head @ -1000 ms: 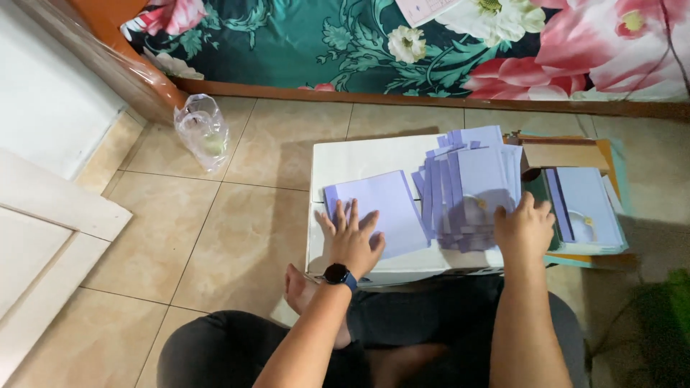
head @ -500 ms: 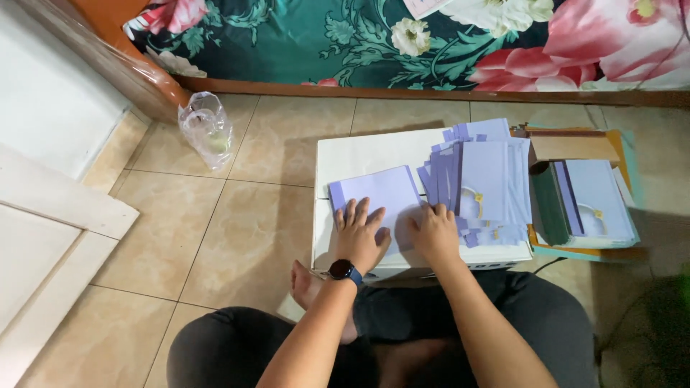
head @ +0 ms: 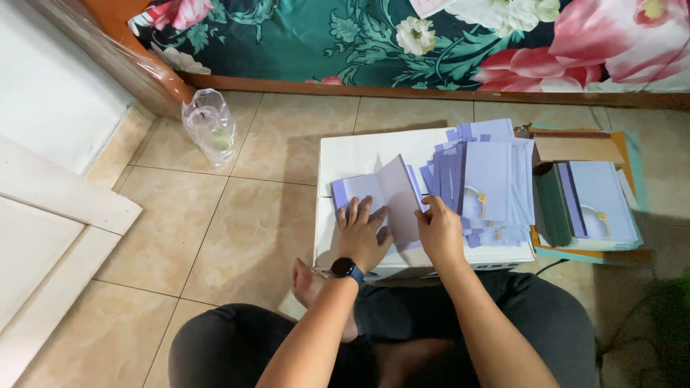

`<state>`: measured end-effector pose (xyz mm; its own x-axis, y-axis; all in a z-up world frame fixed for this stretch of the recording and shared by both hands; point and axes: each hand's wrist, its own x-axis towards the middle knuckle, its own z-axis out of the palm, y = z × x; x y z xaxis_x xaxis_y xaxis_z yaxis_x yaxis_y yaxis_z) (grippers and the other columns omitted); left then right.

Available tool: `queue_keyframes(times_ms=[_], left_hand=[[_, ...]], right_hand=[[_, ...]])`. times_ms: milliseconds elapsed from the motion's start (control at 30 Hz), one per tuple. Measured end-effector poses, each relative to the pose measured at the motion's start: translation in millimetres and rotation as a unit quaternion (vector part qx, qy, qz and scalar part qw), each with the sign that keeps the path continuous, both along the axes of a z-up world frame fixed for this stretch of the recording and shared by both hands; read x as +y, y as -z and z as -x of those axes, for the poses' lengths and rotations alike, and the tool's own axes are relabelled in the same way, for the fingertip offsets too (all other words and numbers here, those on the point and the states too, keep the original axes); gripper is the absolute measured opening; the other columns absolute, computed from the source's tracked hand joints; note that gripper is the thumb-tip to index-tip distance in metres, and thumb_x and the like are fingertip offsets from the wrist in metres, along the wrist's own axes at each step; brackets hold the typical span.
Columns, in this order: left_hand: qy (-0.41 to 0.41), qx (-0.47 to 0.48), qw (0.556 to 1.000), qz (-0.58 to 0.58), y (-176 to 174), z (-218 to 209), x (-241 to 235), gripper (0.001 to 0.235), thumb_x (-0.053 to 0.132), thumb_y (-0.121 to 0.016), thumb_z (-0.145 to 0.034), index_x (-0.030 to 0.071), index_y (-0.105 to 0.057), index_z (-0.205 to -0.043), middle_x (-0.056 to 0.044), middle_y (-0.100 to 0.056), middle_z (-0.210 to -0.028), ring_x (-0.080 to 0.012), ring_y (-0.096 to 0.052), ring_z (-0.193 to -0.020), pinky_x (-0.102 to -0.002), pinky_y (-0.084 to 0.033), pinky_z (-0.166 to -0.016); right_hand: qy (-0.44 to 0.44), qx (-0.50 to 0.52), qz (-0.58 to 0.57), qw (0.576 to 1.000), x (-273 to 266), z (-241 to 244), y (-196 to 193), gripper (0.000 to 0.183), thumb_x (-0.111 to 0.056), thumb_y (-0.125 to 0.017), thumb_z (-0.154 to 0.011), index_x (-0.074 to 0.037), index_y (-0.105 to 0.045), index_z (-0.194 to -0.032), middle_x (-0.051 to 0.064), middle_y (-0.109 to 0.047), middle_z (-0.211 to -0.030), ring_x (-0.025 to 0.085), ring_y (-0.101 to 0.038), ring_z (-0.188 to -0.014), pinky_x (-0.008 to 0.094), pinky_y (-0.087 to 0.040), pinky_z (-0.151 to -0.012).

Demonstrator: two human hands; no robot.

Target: The person is sitting on the floor, picking up purple envelopes one by one, folding them, and placing them into a stack on top of a white box.

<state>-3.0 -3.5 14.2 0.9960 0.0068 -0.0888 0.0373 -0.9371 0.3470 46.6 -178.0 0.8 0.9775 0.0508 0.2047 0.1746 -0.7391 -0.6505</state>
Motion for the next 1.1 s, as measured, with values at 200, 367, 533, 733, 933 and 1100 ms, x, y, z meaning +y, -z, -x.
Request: queue_keyframes(times_ms=[200, 367, 533, 733, 933, 1100], left_hand=[[0.005, -0.029, 0.999, -0.011, 12.5, -1.8, 1.7, 0.06, 0.045, -0.044, -0.096, 0.026, -0.048, -0.152, -0.01, -0.03, -0.165, -0.0385, -0.017, -0.155, -0.06, -0.007, -0.123], [-0.019, -0.157, 0.987, -0.027, 47.7, -6.6, 4.3, 0.048, 0.04, -0.044, -0.098, 0.024, -0.062, -0.139, -0.008, -0.048, -0.155, -0.0329, -0.033, -0.149, -0.054, -0.015, -0.121], [-0.07, -0.247, 0.949, 0.183, 86.6, -12.9, 23.6, 0.053, 0.037, -0.025, -0.108, 0.011, -0.062, -0.137, -0.016, -0.06, -0.142, -0.0326, -0.052, -0.136, -0.045, -0.028, -0.118], [-0.105, -0.263, 0.9, 0.333, 68.5, -9.1, 24.5, 0.079, 0.022, -0.061, -0.094, 0.002, -0.023, -0.161, -0.034, -0.027, -0.16, -0.0558, -0.026, -0.145, -0.062, -0.024, -0.119], [-0.113, -0.263, 0.94, 0.186, 74.9, -14.7, 16.4, 0.076, 0.017, -0.059, -0.089, 0.0, -0.03, -0.157, -0.033, -0.03, -0.159, -0.0511, -0.037, -0.142, -0.056, -0.035, -0.115], [-0.114, -0.265, 0.908, 0.305, 69.0, -8.7, 19.6, 0.065, 0.019, -0.043, -0.101, -0.004, -0.025, -0.158, -0.036, -0.036, -0.154, -0.0543, -0.039, -0.139, -0.058, -0.033, -0.115]], right_hand=[[-0.002, -0.007, 0.013, 1.0, 0.1, 4.0, -10.3, 0.015, -0.022, -0.069, -0.096, -0.014, -0.067, -0.109, 0.008, -0.076, -0.076, 0.03, -0.074, -0.074, 0.042, -0.059, -0.069], [-0.086, 0.172, -0.335, 0.923, 5.5, 0.8, -6.5, 0.044, -0.037, -0.038, -0.109, -0.005, -0.068, -0.118, 0.018, -0.074, -0.09, 0.028, -0.07, -0.086, 0.044, -0.057, -0.081], [-0.17, 0.19, -0.129, 0.958, 12.3, 15.1, -8.6, 0.06, -0.05, -0.038, -0.109, -0.005, -0.077, -0.116, 0.021, -0.077, -0.11, 0.041, -0.071, -0.11, 0.051, -0.057, -0.091], [-0.229, -0.1, 0.221, 0.943, 24.1, 16.7, 8.9, 0.019, -0.033, -0.064, -0.091, -0.026, -0.08, -0.097, -0.01, -0.076, -0.108, 0.018, -0.069, -0.106, 0.037, -0.057, -0.08], [-0.226, -0.089, 0.246, 0.939, 26.3, 16.2, 28.8, 0.031, -0.038, -0.067, -0.087, -0.019, -0.075, -0.11, -0.001, -0.07, -0.108, 0.025, -0.068, -0.11, 0.042, -0.06, -0.079], [-0.191, 0.005, 0.197, 0.962, 39.5, 32.5, -3.3, 0.064, -0.056, -0.057, -0.095, -0.012, -0.057, -0.141, 0.011, -0.062, -0.129, 0.035, -0.059, -0.127, 0.05, -0.054, -0.096]])
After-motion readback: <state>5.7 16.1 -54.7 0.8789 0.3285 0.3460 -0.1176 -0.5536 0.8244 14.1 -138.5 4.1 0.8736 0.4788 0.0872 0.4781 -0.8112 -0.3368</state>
